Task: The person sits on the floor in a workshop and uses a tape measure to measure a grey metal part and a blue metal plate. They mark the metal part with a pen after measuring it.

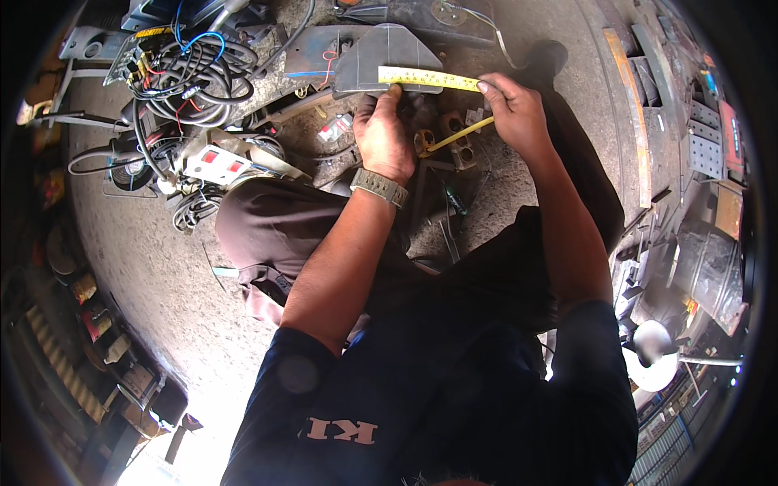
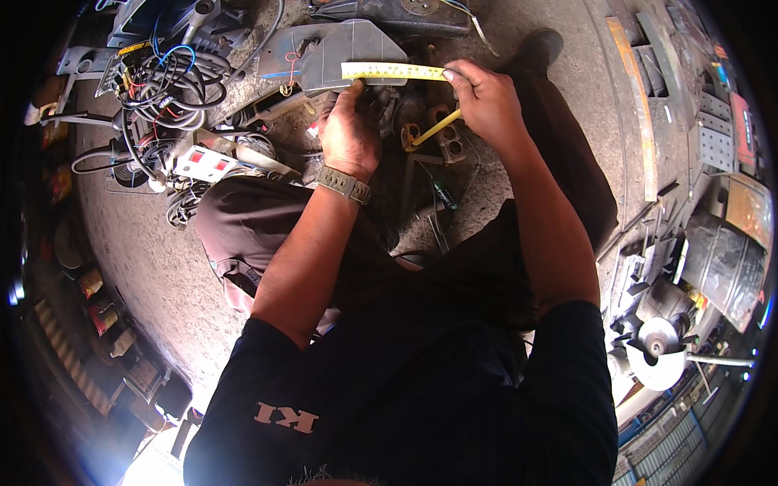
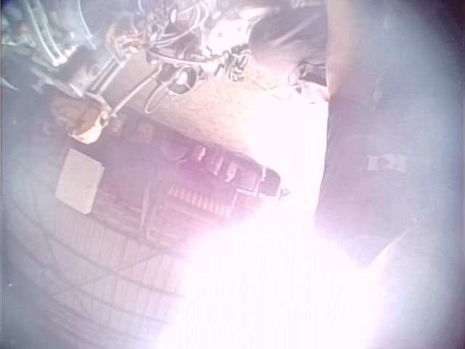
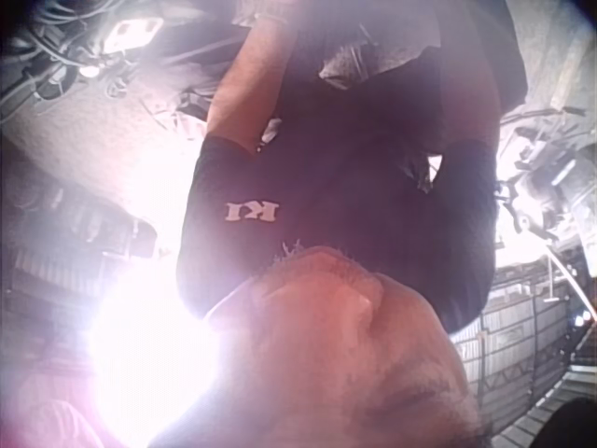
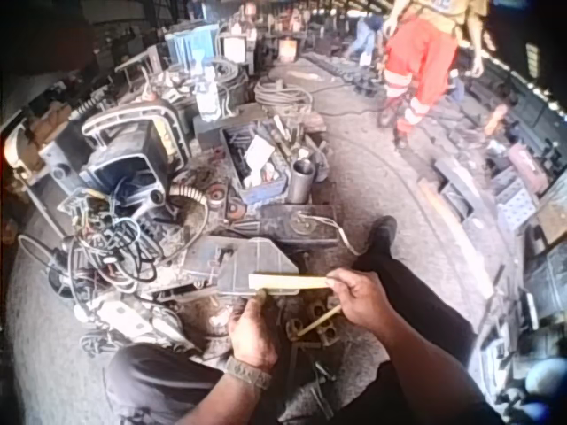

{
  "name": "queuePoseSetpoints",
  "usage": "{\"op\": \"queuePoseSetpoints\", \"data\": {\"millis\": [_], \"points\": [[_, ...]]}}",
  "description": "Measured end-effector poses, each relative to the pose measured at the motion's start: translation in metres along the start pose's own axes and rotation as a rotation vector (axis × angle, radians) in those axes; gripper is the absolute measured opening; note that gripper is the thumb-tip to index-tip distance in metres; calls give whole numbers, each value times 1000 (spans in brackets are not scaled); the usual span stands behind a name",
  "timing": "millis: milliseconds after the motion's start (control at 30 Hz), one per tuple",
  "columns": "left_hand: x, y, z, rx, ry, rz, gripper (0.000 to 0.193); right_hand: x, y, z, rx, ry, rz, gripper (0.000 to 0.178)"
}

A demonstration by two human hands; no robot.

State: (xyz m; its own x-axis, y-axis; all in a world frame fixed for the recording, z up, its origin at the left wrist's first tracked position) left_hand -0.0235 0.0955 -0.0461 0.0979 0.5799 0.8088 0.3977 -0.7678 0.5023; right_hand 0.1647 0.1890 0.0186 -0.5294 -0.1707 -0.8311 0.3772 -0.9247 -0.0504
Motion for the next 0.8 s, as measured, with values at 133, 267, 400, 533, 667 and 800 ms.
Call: {"op": "queuePoseSetpoints", "data": {"millis": [133,267,400,533,667,800], "points": [[-8,8,-11,43,-28,-153,23,-2,2,4,-26,4,-19,18],[13,28,-56,153,-465,-115,28,-4,-4,2,-74,8,-69,18],[70,25,-106,563,-1539,332,22,-4,-4,3,-84,0,-76,17],[104,-3,-107,744,-1912,845,16,-2,-4,7,-109,12,-69,17],[118,-27,-104,774,-2050,944,20,-5,-5,7,-98,35,-55,16],[126,-35,-90,728,-2104,991,26,-3,-6,3,-83,17,-42,16]]}}
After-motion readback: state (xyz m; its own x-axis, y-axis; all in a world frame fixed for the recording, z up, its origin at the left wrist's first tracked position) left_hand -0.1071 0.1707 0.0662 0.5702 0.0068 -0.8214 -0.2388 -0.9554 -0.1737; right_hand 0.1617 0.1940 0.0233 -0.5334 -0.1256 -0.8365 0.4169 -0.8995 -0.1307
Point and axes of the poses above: each hand's wrist, its own y-axis away from the middle knuckle, its own x-axis out of the palm, z = x × y, the point moved 7 cm from there along -y, towards the middle knuckle, and after that the axes turned 15 degrees about y, right-handed, at the moved point
